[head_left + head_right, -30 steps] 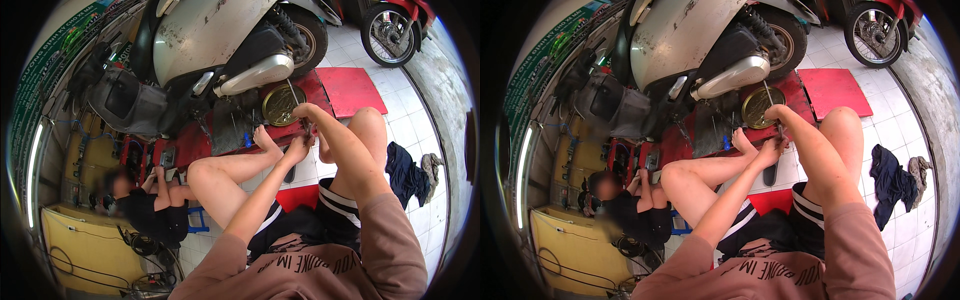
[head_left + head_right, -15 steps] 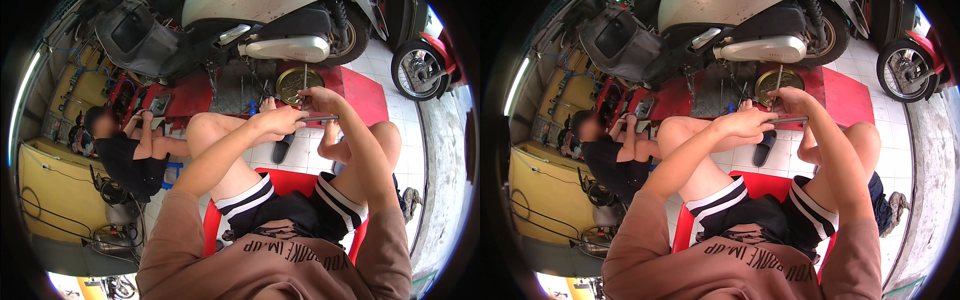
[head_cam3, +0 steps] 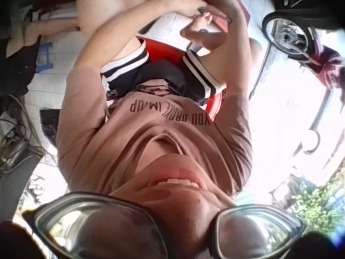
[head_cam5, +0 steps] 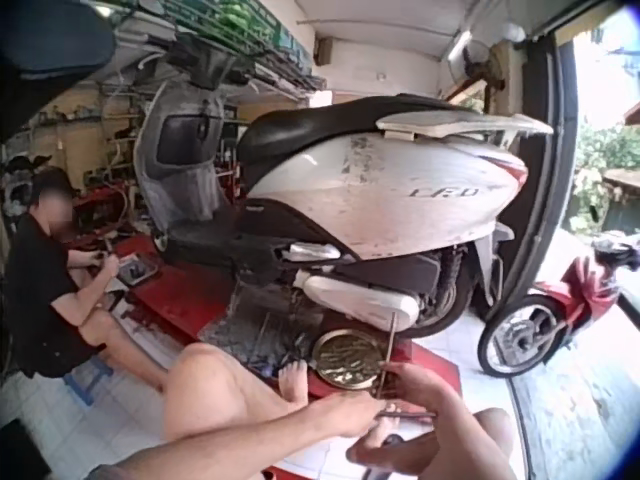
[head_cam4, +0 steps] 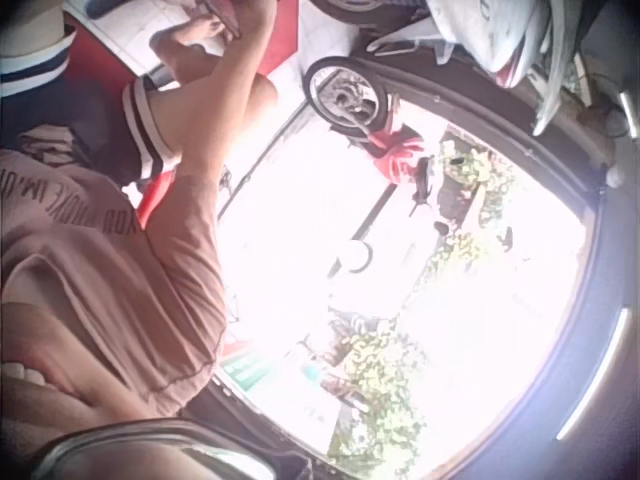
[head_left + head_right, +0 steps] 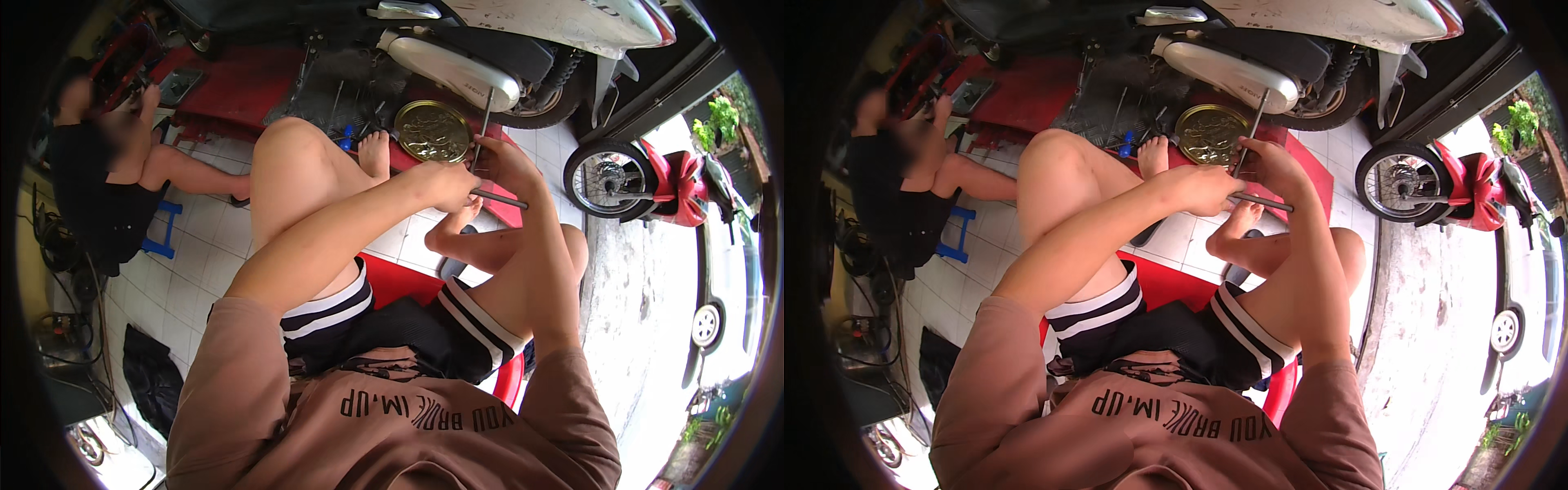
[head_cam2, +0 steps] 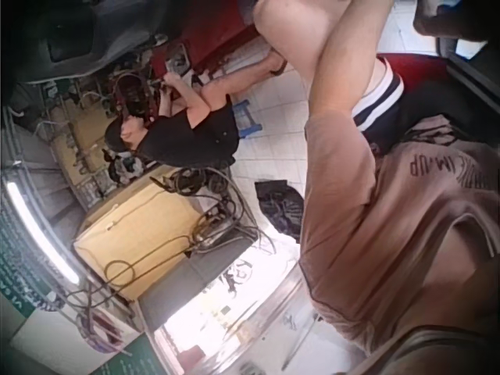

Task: The person uses a wrench to loosen and remove a bolt from the underside of a white motorcycle. They then switch to a screwdriver to continue working on the same area, manipulating the tool with both hands while seated on a red stool.

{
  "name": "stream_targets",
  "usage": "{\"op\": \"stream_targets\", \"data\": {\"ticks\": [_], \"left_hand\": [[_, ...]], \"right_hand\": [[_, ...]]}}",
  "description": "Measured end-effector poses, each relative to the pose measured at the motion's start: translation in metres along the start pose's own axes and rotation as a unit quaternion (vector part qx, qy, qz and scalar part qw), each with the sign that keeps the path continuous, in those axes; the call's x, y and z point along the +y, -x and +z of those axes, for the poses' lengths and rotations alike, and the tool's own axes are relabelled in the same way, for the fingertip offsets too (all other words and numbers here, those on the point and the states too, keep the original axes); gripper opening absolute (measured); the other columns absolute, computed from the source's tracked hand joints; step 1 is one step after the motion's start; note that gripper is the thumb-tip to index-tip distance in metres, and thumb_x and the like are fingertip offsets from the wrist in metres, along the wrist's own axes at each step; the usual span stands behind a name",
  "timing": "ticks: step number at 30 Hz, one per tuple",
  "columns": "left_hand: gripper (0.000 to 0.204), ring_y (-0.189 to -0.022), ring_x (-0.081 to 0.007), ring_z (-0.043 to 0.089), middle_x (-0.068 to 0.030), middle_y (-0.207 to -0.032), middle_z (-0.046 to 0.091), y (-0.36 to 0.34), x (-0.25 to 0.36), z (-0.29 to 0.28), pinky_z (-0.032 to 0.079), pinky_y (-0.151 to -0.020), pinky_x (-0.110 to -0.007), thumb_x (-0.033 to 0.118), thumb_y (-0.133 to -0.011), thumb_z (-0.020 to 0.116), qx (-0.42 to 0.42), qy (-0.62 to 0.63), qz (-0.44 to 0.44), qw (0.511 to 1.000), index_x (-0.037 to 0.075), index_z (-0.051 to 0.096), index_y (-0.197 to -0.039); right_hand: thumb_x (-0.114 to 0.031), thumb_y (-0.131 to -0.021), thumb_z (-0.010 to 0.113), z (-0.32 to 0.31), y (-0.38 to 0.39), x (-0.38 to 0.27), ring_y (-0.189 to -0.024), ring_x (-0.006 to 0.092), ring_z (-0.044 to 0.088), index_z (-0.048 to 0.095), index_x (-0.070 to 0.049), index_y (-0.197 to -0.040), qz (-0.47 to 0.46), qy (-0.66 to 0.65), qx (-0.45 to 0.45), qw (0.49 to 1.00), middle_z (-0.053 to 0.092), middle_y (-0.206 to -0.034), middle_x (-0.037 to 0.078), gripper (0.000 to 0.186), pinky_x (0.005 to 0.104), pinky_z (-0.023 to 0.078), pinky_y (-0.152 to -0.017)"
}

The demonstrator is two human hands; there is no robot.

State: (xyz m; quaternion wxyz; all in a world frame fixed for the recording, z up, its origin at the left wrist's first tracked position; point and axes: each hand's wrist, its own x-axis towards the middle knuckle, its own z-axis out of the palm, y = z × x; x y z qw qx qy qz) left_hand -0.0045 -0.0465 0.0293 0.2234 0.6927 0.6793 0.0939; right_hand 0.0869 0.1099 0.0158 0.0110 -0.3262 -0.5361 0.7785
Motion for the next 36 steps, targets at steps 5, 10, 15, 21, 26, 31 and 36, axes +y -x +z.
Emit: {"op": "stream_targets", "data": {"ticks": [5, 10, 15, 21, 26, 31, 36], "left_hand": [[0.025, -0.094, -0.0351, 0.062, -0.0197, -0.096, 0.064, -0.004, -0.015, -0.005, 0.049, -0.08, -0.045, 0.023, -0.084, 0.059, 0.036, -0.016, -0.009, 0.999, 0.005, 0.061, -0.101], [0.024, -0.093, -0.0328, 0.064, -0.0175, -0.096, 0.066, 0.002, -0.023, -0.013, 0.051, -0.08, -0.043, 0.02, -0.079, 0.062, 0.105, -0.032, -0.038, 0.993, 0.008, 0.066, -0.099], [0.02, -0.092, -0.0266, 0.066, -0.012, -0.093, 0.069, -0.004, -0.033, -0.012, 0.053, -0.076, -0.038, 0.017, -0.073, 0.066, 0.149, -0.024, -0.105, 0.983, 0.008, 0.071, -0.09], [0.015, -0.088, -0.0255, 0.067, -0.0122, -0.088, 0.069, 0.004, -0.028, -0.025, 0.053, -0.071, -0.035, 0.011, -0.07, 0.065, 0.235, 0.021, -0.117, 0.965, 0.007, 0.072, -0.083], [0.015, -0.086, -0.0267, 0.067, -0.0139, -0.086, 0.069, 0.011, -0.03, -0.033, 0.053, -0.071, -0.035, 0.008, -0.069, 0.064, 0.251, 0.045, -0.126, 0.959, 0.005, 0.071, -0.082], [0.015, -0.082, -0.0281, 0.068, -0.0157, -0.082, 0.068, 0.013, -0.024, -0.035, 0.054, -0.071, -0.037, 0.008, -0.069, 0.064, 0.28, 0.039, -0.068, 0.957, 0.005, 0.071, -0.081], [0.019, -0.082, -0.0303, 0.067, -0.0162, -0.082, 0.068, 0.023, -0.023, -0.041, 0.053, -0.073, -0.04, 0.014, -0.069, 0.067, 0.204, 0.055, 0.029, 0.977, 0.001, 0.069, -0.083]], "right_hand": [[-0.024, -0.093, 0.052, 0.006, -0.01, -0.017, -0.086, 0.0227, 0.06, 0.059, -0.003, -0.104, -0.02, 0.006, -0.05, 0.999, 0.064, -0.092, 0.01, 0.025, 0.0362, 0.047, -0.083], [-0.025, -0.092, 0.054, 0.016, -0.024, -0.03, -0.092, 0.0235, 0.059, 0.057, -0.003, -0.11, -0.04, 0.026, -0.062, 0.997, 0.063, -0.1, 0.013, 0.029, 0.0385, 0.045, -0.086], [-0.022, -0.093, 0.052, 0.039, -0.033, -0.044, -0.103, 0.0247, 0.056, 0.05, 0.001, -0.118, -0.028, 0.015, -0.072, 0.997, 0.059, -0.113, 0.014, 0.035, 0.0386, 0.041, -0.095], [-0.025, -0.095, 0.046, 0.027, -0.044, -0.052, -0.11, 0.0255, 0.053, 0.045, 0.002, -0.125, -0.017, -0.009, -0.119, 0.993, 0.055, -0.122, 0.016, 0.041, 0.0356, 0.036, -0.1], [-0.029, -0.095, 0.046, 0.049, -0.037, -0.062, -0.114, 0.0253, 0.051, 0.044, 0.003, -0.127, -0.017, 0.009, -0.128, 0.992, 0.054, -0.125, 0.016, 0.045, 0.037, 0.035, -0.102], [-0.03, -0.095, 0.045, 0.04, -0.025, -0.058, -0.112, 0.0239, 0.052, 0.046, 0.003, -0.126, -0.014, -0.021, -0.106, 0.994, 0.055, -0.124, 0.016, 0.045, 0.0369, 0.036, -0.101], [-0.021, -0.094, 0.045, 0.038, 0.0, -0.041, -0.1, 0.019, 0.057, 0.053, 0.002, -0.114, -0.011, 0.02, -0.04, 0.999, 0.061, -0.109, 0.012, 0.032, 0.0346, 0.043, -0.09]]}}
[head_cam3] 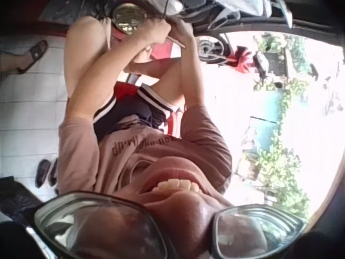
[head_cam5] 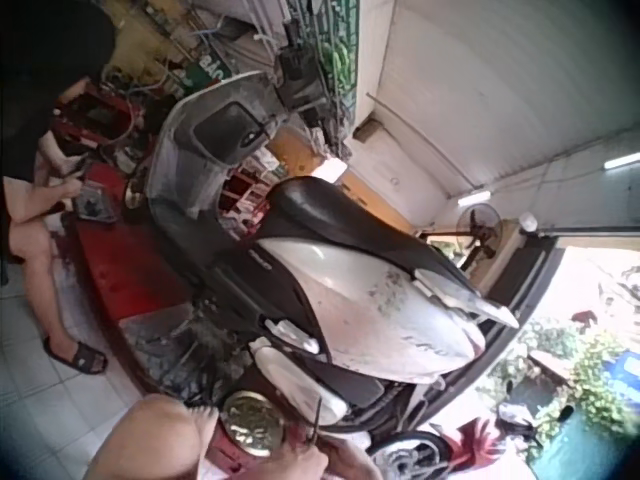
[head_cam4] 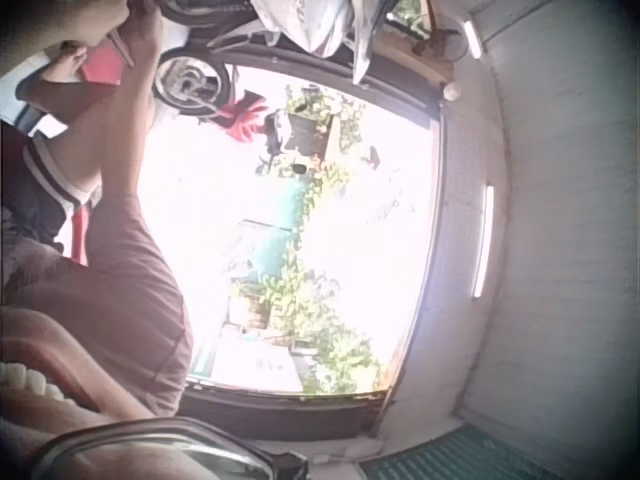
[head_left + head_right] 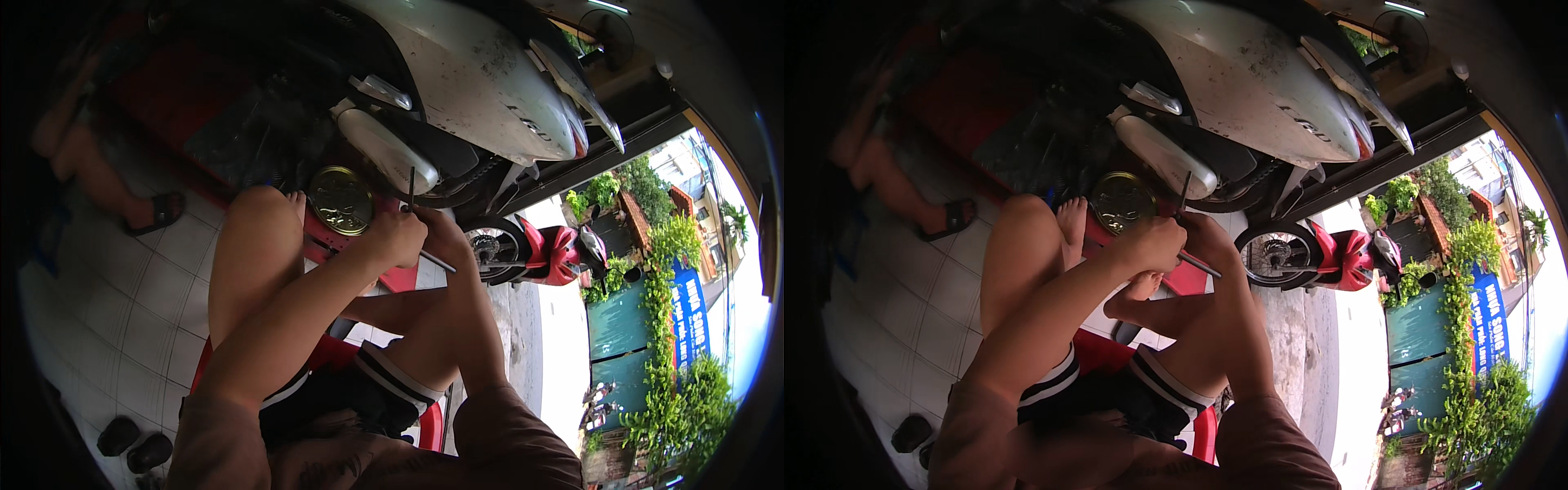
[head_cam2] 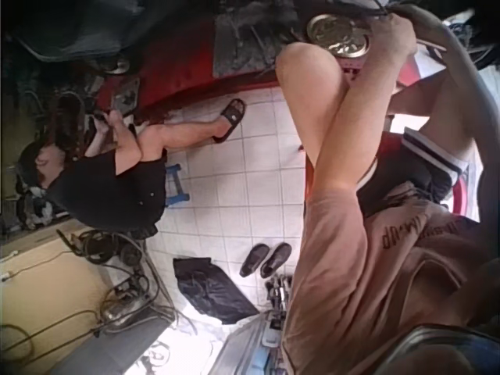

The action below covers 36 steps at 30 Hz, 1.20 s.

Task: The person uses a wrench to loosen and remove a bolt from the underside of a white motorcycle. They then switch to a screwdriver to continue working on the same area, manipulating the tool with both hands while seated on a red stool.

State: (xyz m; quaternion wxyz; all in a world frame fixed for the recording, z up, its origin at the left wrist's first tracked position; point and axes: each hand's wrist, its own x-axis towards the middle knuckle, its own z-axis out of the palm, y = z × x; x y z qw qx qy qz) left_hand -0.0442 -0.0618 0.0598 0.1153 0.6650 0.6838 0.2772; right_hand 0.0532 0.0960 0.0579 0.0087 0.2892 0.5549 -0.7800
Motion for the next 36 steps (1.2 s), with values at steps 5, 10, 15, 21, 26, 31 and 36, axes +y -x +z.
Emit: {"op": "stream_targets", "data": {"ticks": [5, 10, 15, 21, 26, 31, 36], "left_hand": [[0.023, -0.083, -0.0314, 0.066, -0.0162, -0.088, 0.067, 0.007, 0.01, 0.0, 0.053, -0.074, -0.042, 0.018, -0.072, 0.066, -0.207, 0.003, -0.064, 0.976, 0.003, 0.069, -0.09], [0.021, -0.085, -0.03, 0.067, -0.0174, -0.091, 0.067, 0.02, 0.037, 0.01, 0.054, -0.072, -0.042, 0.008, -0.076, 0.056, -0.31, -0.105, -0.044, 0.944, 0.002, 0.069, -0.091], [0.031, -0.091, -0.0295, 0.065, -0.0163, -0.094, 0.067, 0.002, 0.018, 0.021, 0.052, -0.08, -0.039, 0.001, -0.076, 0.052, -0.319, -0.168, -0.006, 0.933, 0.008, 0.068, -0.101], [0.036, -0.095, -0.031, 0.063, -0.0156, -0.1, 0.065, -0.052, 0.012, 0.025, 0.049, -0.084, -0.04, 0.001, -0.075, 0.051, -0.35, -0.252, 0.007, 0.902, 0.01, 0.064, -0.107], [0.029, -0.097, -0.0304, 0.063, -0.0168, -0.104, 0.065, -0.091, 0.01, 0.065, 0.05, -0.082, -0.041, 0.007, -0.078, 0.053, -0.347, -0.161, -0.069, 0.921, 0.005, 0.065, -0.105], [0.028, -0.095, -0.03, 0.064, -0.0192, -0.101, 0.065, -0.085, -0.029, 0.152, 0.049, -0.08, -0.039, 0.01, -0.081, 0.054, -0.231, 0.063, -0.095, 0.966, 0.001, 0.063, -0.106], [0.028, -0.09, -0.0218, 0.065, -0.0126, -0.097, 0.068, -0.073, -0.117, 0.21, 0.049, -0.082, -0.032, 0.016, -0.085, 0.054, -0.083, 0.22, -0.196, 0.952, 0.005, 0.065, -0.109]], "right_hand": [[-0.016, -0.092, 0.049, 0.015, 0.021, 0.025, -0.087, 0.0205, 0.061, 0.057, 0.005, -0.107, 0.027, 0.018, 0.0, 0.999, 0.063, -0.102, 0.013, 0.028, 0.0334, 0.047, -0.08], [-0.007, -0.086, 0.056, 0.018, 0.022, 0.065, -0.084, 0.02, 0.061, 0.06, 0.005, -0.095, -0.001, 0.211, -0.013, 0.977, 0.063, -0.093, 0.013, 0.015, 0.0341, 0.047, -0.076], [-0.004, -0.078, 0.06, -0.005, -0.034, 0.084, -0.066, 0.0172, 0.056, 0.061, 0.004, -0.084, -0.015, 0.163, 0.025, 0.986, 0.061, -0.075, 0.01, 0.01, 0.0332, 0.045, -0.057], [-0.012, -0.082, 0.058, -0.035, -0.066, 0.074, -0.07, 0.0213, 0.063, 0.066, 0.005, -0.089, 0.024, 0.326, 0.073, 0.942, 0.066, -0.086, 0.016, 0.02, 0.0394, 0.049, -0.059], [-0.009, -0.086, 0.051, -0.075, -0.069, 0.076, -0.086, 0.0233, 0.066, 0.067, -0.005, -0.099, 0.164, 0.118, 0.148, 0.968, 0.067, -0.097, 0.014, 0.02, 0.0392, 0.051, -0.069], [-0.011, -0.082, 0.052, -0.133, -0.088, 0.116, -0.066, 0.0211, 0.063, 0.066, 0.001, -0.08, 0.158, 0.402, 0.226, 0.873, 0.065, -0.08, 0.014, 0.018, 0.0354, 0.049, -0.055], [-0.01, -0.079, 0.05, -0.159, -0.101, 0.143, -0.049, 0.0199, 0.058, 0.06, 0.005, -0.069, 0.202, 0.222, 0.416, 0.858, 0.059, -0.062, 0.013, 0.02, 0.0326, 0.046, -0.045]]}}
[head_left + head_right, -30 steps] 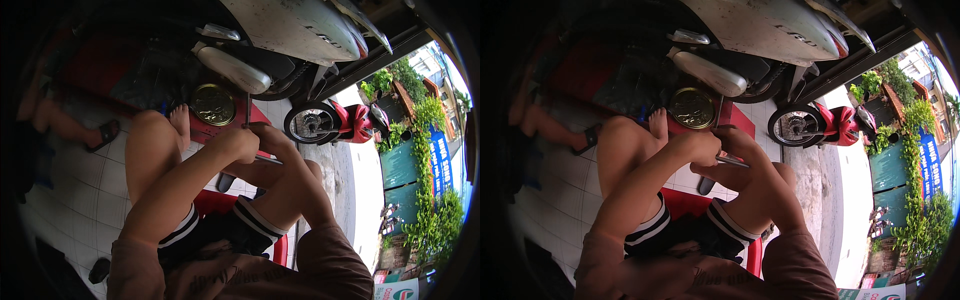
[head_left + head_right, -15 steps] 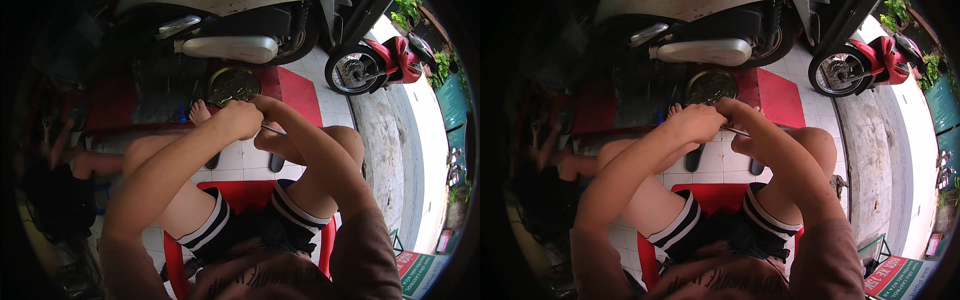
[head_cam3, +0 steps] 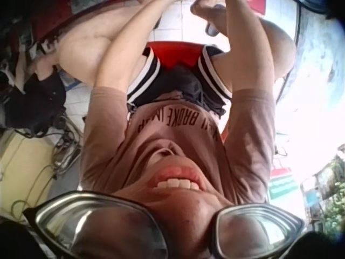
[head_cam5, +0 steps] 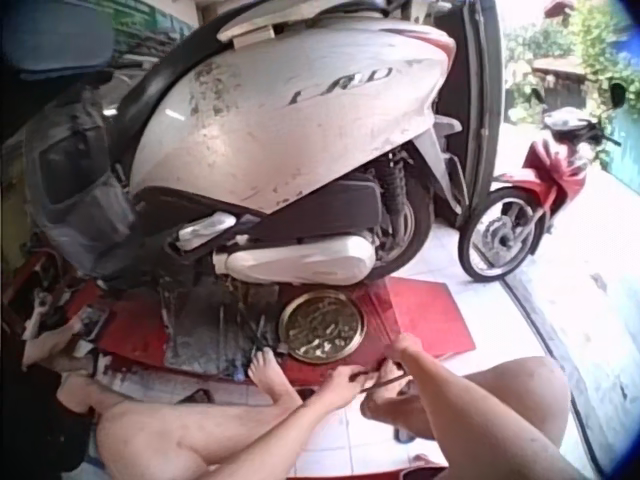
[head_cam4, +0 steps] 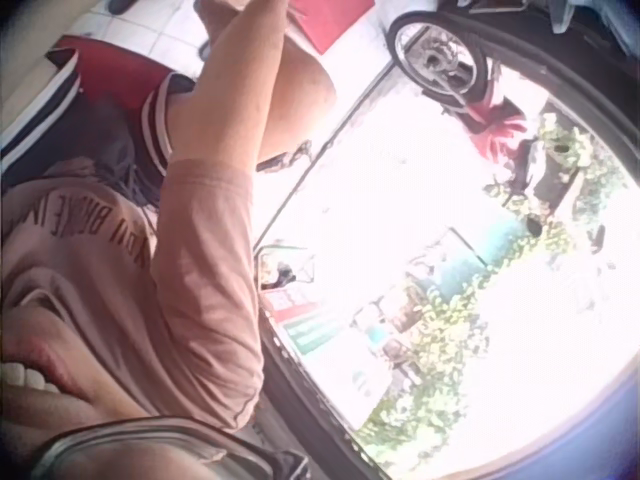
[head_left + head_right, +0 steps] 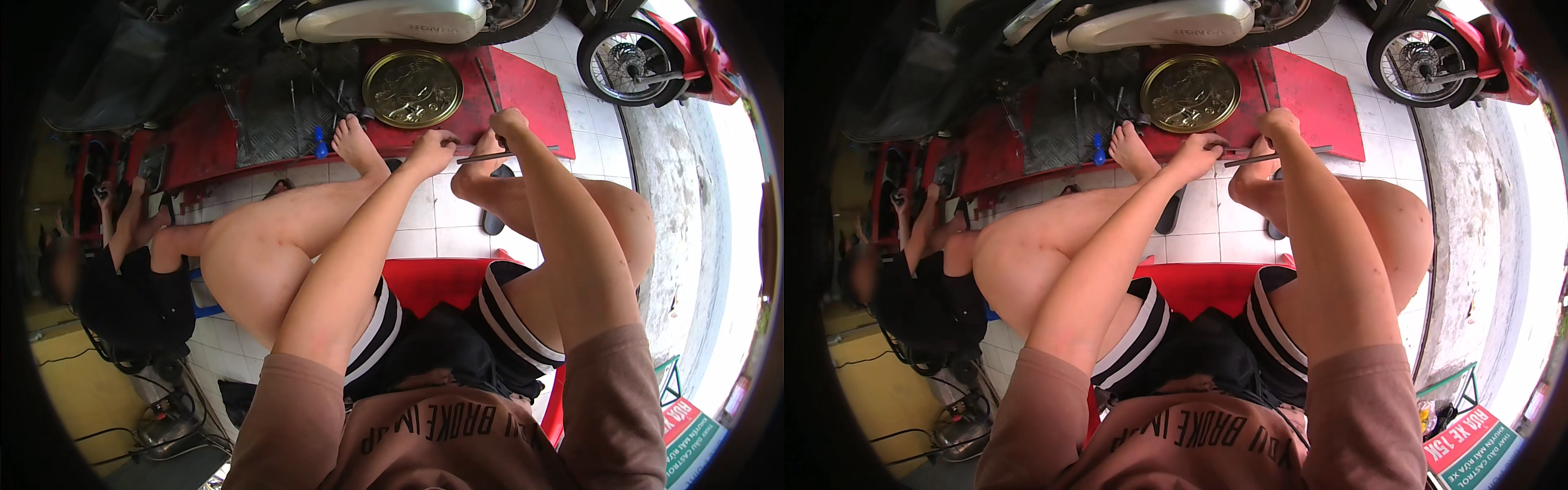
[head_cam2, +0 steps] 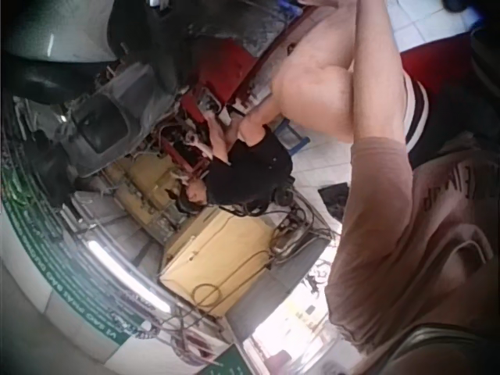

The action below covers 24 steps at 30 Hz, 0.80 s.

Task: The person uses a wrench to loosen and remove a bolt from the underside of a white motorcycle. They then switch to a screwdriver to continue working on the same area, manipulating the tool with both hands while seated on a red stool.

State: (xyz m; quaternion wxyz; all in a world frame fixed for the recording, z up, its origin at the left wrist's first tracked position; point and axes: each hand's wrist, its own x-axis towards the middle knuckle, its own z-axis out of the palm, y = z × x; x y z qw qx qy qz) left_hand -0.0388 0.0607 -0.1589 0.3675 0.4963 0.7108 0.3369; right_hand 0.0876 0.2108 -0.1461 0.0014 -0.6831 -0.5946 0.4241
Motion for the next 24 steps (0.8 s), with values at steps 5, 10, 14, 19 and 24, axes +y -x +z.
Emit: {"op": "stream_targets", "data": {"ticks": [5, 10, 14, 19, 24], "left_hand": [[0.019, -0.095, -0.0308, 0.064, -0.0155, -0.097, 0.067, -0.015, -0.071, -0.022, 0.05, -0.086, -0.038, 0.012, -0.077, 0.056, 0.081, -0.119, -0.173, 0.974, 0.009, 0.071, -0.089], [0.014, -0.084, -0.0298, 0.065, -0.0144, -0.084, 0.068, -0.043, -0.092, -0.043, 0.051, -0.078, -0.037, 0.009, -0.074, 0.059, 0.176, -0.184, -0.14, 0.957, 0.008, 0.071, -0.083], [0.008, -0.084, -0.0306, 0.063, -0.0129, -0.084, 0.066, -0.07, -0.109, -0.053, 0.05, -0.073, -0.039, 0.01, -0.074, 0.062, 0.205, -0.239, -0.024, 0.949, 0.007, 0.067, -0.081], [0.016, -0.086, -0.0306, 0.062, -0.0101, -0.091, 0.063, -0.095, -0.103, -0.044, 0.05, -0.074, -0.04, 0.017, -0.076, 0.068, 0.177, -0.263, -0.002, 0.948, 0.008, 0.065, -0.089], [0.019, -0.089, -0.0321, 0.062, -0.0106, -0.097, 0.062, -0.113, -0.108, -0.024, 0.05, -0.078, -0.041, 0.017, -0.078, 0.067, 0.187, -0.296, -0.014, 0.936, 0.009, 0.064, -0.095]], "right_hand": [[-0.019, -0.079, 0.055, 0.019, -0.027, -0.003, -0.068, 0.0234, 0.068, 0.067, 0.003, -0.085, 0.029, 0.037, 0.022, 0.999, 0.067, -0.081, 0.017, 0.026, 0.0329, 0.054, -0.063], [-0.02, -0.077, 0.06, 0.045, -0.071, 0.003, -0.084, 0.0259, 0.068, 0.068, 0.002, -0.091, 0.06, -0.013, 0.064, 0.996, 0.067, -0.093, 0.018, 0.027, 0.036, 0.055, -0.072], [-0.023, -0.075, 0.062, 0.051, -0.089, -0.007, -0.103, 0.0291, 0.062, 0.067, 0.0, -0.097, 0.07, -0.031, 0.065, 0.995, 0.065, -0.103, 0.02, 0.032, 0.0395, 0.051, -0.086], [-0.026, -0.07, 0.066, 0.056, -0.096, -0.011, -0.106, 0.0317, 0.06, 0.065, -0.002, -0.106, -0.002, 0.145, 0.078, 0.986, 0.062, -0.111, 0.022, 0.042, 0.0399, 0.049, -0.089], [-0.029, -0.068, 0.067, 0.064, -0.1, -0.006, -0.101, 0.0315, 0.062, 0.071, -0.008, -0.094, -0.077, 0.188, 0.118, 0.972, 0.065, -0.103, 0.019, 0.034, 0.0383, 0.05, -0.088]]}}
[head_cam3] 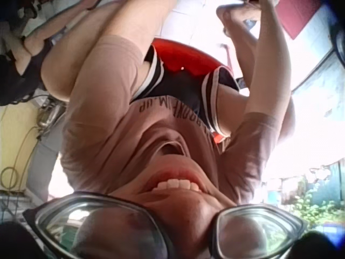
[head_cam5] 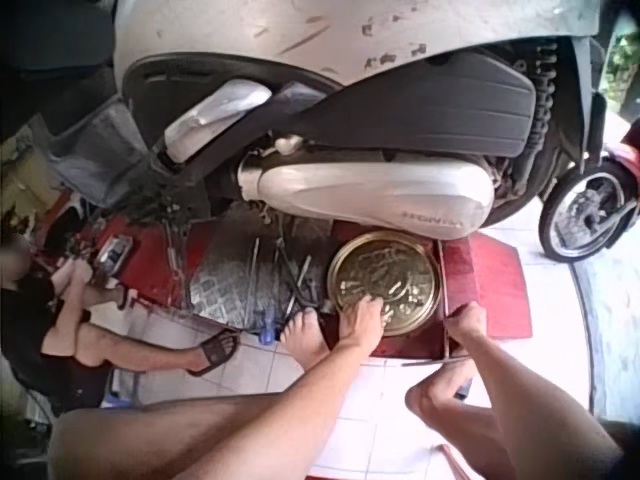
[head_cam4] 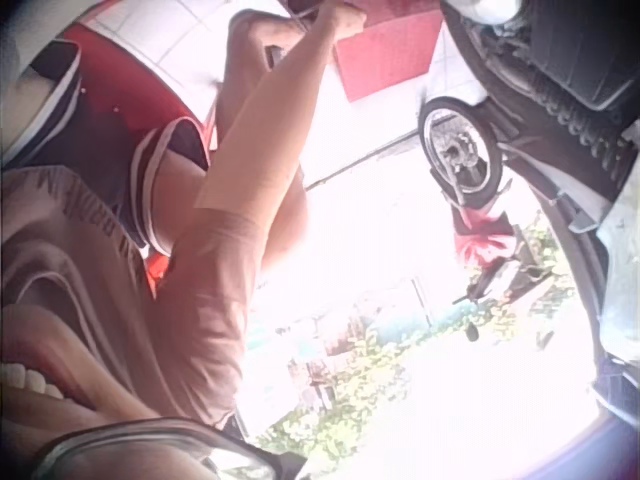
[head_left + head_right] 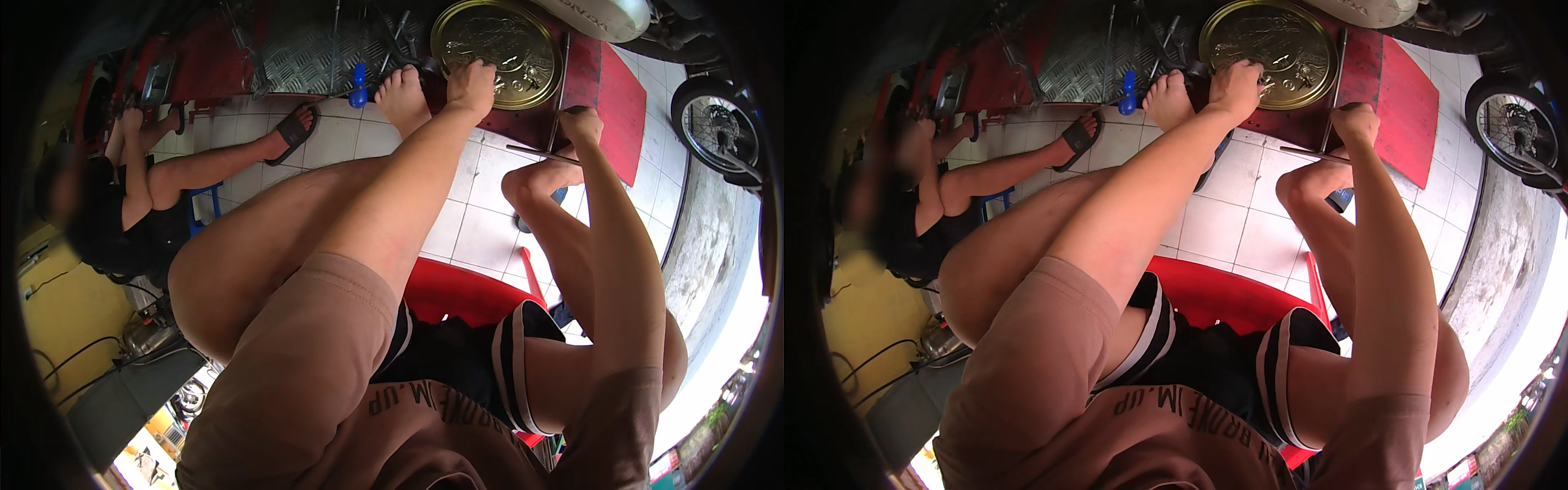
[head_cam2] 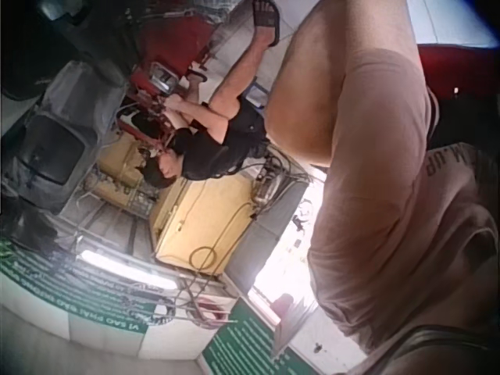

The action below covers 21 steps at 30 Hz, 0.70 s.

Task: The person uses a wrench to loosen and remove a bolt from the underside of a white motorcycle. They then switch to a screwdriver to continue working on the same area, manipulating the tool with both hands while seated on a red stool.

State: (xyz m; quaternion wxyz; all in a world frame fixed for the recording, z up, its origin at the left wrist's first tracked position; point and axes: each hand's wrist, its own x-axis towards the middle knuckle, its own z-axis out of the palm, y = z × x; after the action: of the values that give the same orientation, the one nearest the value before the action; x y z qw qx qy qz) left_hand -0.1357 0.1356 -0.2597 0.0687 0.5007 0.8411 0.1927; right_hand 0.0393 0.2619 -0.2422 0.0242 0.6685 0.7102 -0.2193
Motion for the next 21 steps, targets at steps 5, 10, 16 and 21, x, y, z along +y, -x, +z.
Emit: {"op": "stream_targets", "data": {"ticks": [5, 10, 16, 21], "left_hand": [[0.021, -0.094, -0.0314, 0.061, -0.0136, -0.102, 0.061, 0.001, 0.009, -0.001, 0.051, -0.08, -0.041, 0.009, -0.084, 0.051, -0.017, -0.029, 0.001, 0.999, 0.01, 0.063, -0.101], [0.021, -0.103, -0.0294, 0.057, -0.0142, -0.108, 0.056, -0.003, 0.001, 0.0, 0.05, -0.084, -0.04, 0.009, -0.086, 0.049, -0.004, -0.054, 0.036, 0.998, 0.009, 0.061, -0.103], [0.019, -0.094, -0.0339, 0.06, -0.0177, -0.102, 0.058, -0.01, -0.023, -0.054, 0.052, -0.077, -0.043, 0.012, -0.084, 0.05, 0.027, 0.009, 0.041, 0.999, 0.001, 0.056, -0.099], [0.02, -0.084, -0.0379, 0.063, -0.0203, -0.094, 0.064, 0.003, -0.089, -0.097, 0.05, -0.074, -0.047, 0.018, -0.082, 0.051, 0.067, -0.11, -0.11, 0.986, 0.002, 0.056, -0.094]], "right_hand": [[-0.03, -0.07, 0.066, 0.005, 0.001, 0.01, -0.093, 0.034, 0.064, 0.071, -0.008, -0.089, -0.098, -0.043, -0.014, 0.994, 0.067, -0.096, 0.018, 0.03, 0.0402, 0.051, -0.084], [-0.018, -0.076, 0.059, 0.018, 0.029, 0.003, -0.094, 0.0385, 0.062, 0.062, -0.005, -0.094, -0.168, 0.068, 0.011, 0.983, 0.065, -0.094, 0.023, 0.023, 0.0468, 0.049, -0.081], [-0.013, -0.075, 0.056, 0.014, 0.03, -0.004, -0.096, 0.0399, 0.06, 0.063, -0.006, -0.099, -0.14, -0.009, -0.003, 0.99, 0.063, -0.096, 0.026, 0.026, 0.0469, 0.048, -0.082], [-0.009, -0.073, 0.056, 0.019, 0.017, -0.003, -0.097, 0.0397, 0.06, 0.065, -0.004, -0.094, -0.152, -0.039, 0.01, 0.988, 0.063, -0.094, 0.026, 0.024, 0.0462, 0.048, -0.083]]}}
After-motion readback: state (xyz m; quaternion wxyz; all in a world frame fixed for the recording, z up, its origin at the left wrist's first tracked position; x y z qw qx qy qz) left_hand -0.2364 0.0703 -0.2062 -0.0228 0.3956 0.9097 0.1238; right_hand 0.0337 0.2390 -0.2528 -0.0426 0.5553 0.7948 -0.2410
